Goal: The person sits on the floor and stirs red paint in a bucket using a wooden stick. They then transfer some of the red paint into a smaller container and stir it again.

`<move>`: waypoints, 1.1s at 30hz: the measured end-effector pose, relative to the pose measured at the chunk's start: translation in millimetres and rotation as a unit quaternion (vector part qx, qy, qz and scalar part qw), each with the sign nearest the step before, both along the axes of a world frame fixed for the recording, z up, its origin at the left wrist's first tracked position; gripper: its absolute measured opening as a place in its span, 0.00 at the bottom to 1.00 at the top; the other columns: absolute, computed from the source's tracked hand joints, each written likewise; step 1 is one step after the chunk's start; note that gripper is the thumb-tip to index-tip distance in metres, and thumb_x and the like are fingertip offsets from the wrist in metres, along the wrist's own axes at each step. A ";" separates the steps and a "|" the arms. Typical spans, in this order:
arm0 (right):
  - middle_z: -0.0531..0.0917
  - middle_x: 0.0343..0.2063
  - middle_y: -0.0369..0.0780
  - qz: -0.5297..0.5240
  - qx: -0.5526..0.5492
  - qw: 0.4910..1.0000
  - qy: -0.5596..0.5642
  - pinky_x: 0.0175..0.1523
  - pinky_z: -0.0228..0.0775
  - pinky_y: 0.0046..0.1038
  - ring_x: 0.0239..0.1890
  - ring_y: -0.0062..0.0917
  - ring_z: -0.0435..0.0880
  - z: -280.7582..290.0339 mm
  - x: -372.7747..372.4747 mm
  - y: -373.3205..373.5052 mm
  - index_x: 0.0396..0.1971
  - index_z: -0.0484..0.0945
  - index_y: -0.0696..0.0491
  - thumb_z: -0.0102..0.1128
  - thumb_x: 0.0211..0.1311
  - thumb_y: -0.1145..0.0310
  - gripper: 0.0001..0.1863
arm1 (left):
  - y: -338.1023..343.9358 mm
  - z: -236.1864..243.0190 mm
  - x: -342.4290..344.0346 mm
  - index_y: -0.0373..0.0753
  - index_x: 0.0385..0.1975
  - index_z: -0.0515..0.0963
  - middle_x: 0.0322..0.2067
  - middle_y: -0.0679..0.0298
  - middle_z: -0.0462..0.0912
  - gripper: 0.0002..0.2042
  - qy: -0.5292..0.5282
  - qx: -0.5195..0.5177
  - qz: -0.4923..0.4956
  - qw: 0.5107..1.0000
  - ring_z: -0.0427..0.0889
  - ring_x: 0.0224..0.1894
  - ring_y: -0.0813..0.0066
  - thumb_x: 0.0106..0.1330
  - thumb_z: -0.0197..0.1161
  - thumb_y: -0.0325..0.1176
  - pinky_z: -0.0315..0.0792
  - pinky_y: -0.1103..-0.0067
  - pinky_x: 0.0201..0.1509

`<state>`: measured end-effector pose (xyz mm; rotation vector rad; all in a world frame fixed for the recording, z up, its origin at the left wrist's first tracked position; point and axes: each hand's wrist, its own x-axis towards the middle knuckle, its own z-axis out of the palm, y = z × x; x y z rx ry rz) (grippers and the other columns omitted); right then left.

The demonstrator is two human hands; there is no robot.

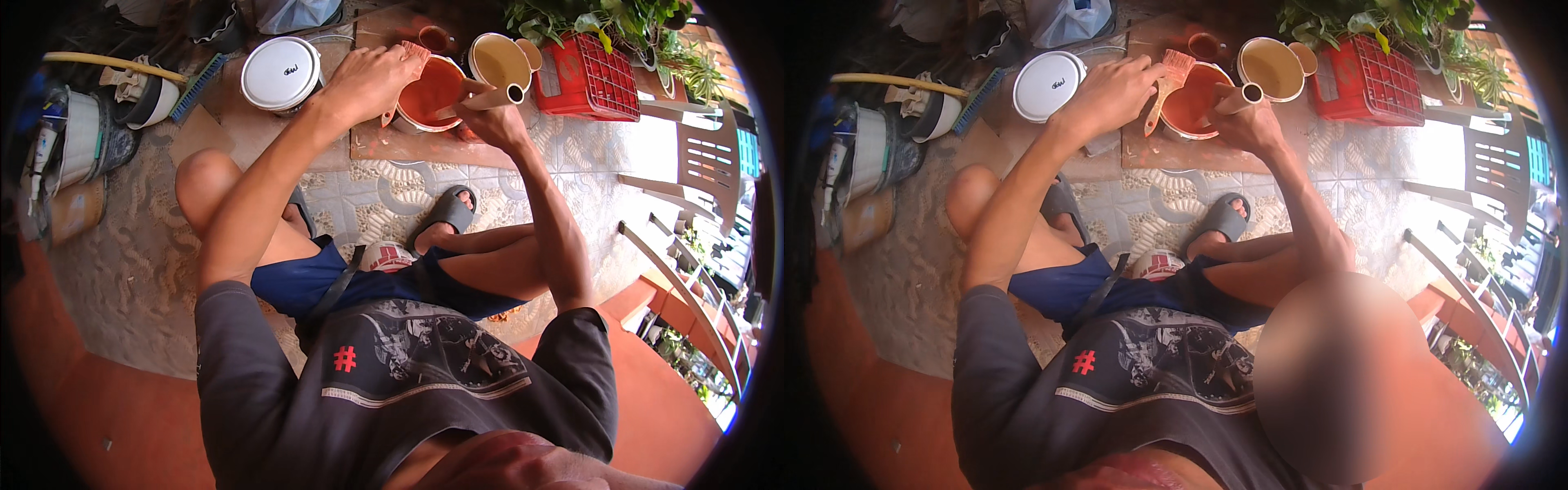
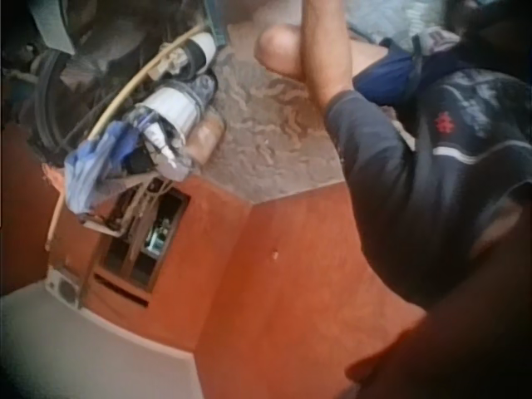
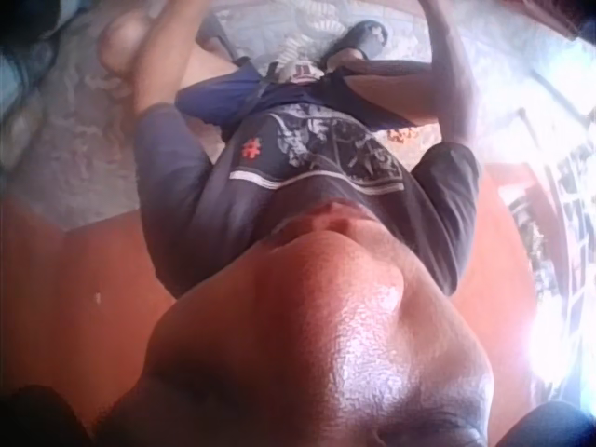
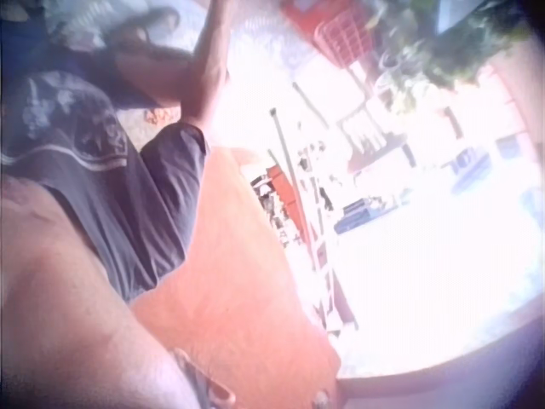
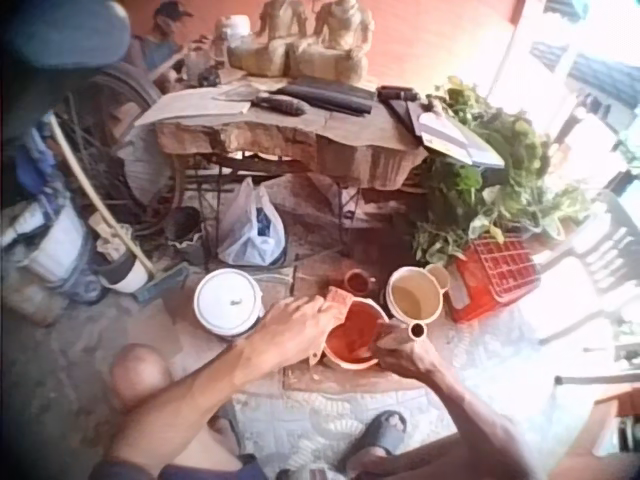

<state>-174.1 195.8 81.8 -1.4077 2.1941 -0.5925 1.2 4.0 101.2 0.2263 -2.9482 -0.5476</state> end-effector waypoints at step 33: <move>0.83 0.20 0.40 -0.047 -0.093 0.995 0.009 0.33 0.75 0.30 0.26 0.28 0.86 -1.5 4.1 -14.6 0.32 0.81 0.55 0.68 0.62 0.61 0.12 | 2.0 -14.1 -1.1 0.41 0.55 0.76 0.41 0.54 0.81 0.18 0.030 -0.031 -0.017 0.999 0.84 0.46 0.51 0.65 0.60 0.27 0.79 0.61 0.50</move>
